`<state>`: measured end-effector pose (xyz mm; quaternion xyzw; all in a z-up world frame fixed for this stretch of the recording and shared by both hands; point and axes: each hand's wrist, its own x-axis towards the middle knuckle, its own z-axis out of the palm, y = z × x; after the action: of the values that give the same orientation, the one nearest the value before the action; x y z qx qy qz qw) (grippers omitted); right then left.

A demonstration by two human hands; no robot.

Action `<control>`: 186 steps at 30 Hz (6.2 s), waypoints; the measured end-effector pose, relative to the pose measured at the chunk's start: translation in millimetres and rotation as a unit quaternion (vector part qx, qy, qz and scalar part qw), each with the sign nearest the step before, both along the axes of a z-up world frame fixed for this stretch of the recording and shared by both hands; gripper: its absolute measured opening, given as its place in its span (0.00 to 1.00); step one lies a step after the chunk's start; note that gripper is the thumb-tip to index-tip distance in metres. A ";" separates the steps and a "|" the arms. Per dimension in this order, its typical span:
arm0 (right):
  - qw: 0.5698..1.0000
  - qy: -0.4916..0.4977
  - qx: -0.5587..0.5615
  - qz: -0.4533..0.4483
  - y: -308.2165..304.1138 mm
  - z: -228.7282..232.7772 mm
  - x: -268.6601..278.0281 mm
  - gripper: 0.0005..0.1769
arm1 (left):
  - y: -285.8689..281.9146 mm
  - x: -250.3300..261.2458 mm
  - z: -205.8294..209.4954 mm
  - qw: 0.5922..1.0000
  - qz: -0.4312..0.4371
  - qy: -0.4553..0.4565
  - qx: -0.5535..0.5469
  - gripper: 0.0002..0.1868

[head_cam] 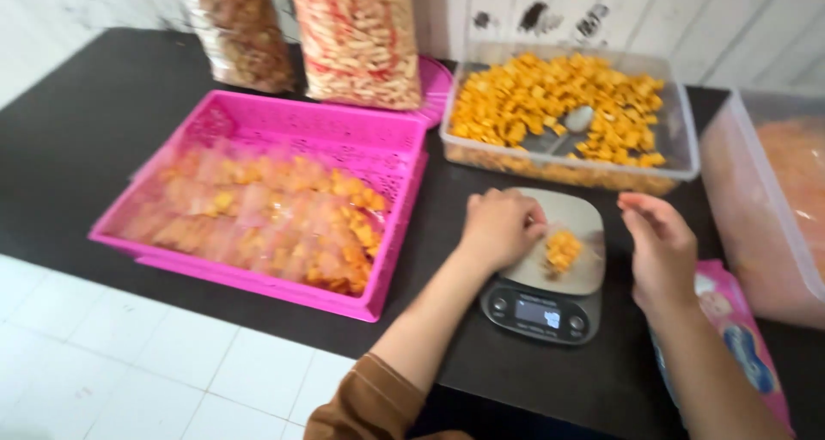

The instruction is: Portioning small orange snacks from a large container into small plastic bags and weighing them on a digital scale.

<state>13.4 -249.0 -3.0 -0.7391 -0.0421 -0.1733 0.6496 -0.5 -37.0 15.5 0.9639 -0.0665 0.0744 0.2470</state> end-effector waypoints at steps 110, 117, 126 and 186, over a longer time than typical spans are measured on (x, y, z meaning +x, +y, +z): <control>0.765 0.176 -0.619 -0.004 -266.8 67.8 158.0 0.18 | 46.8 65.3 -33.5 0.911 -0.008 -0.392 -0.126 0.10; 0.727 0.178 -0.663 0.022 -263.3 66.3 163.8 0.20 | 45.3 62.2 -30.9 0.915 -0.005 -0.384 -0.125 0.11; 0.718 0.165 -0.675 -0.043 -278.8 53.2 177.0 0.11 | 45.3 63.4 -31.2 0.915 -0.001 -0.380 -0.135 0.10; 0.953 -0.043 -0.192 0.232 63.2 99.7 140.0 0.07 | 19.3 135.5 22.4 0.893 -0.080 -0.250 -0.365 0.16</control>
<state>153.4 -185.9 96.7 -0.8114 -0.2728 -0.0385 0.5155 135.0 -17.7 38.0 0.7465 -0.1714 0.3120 0.5621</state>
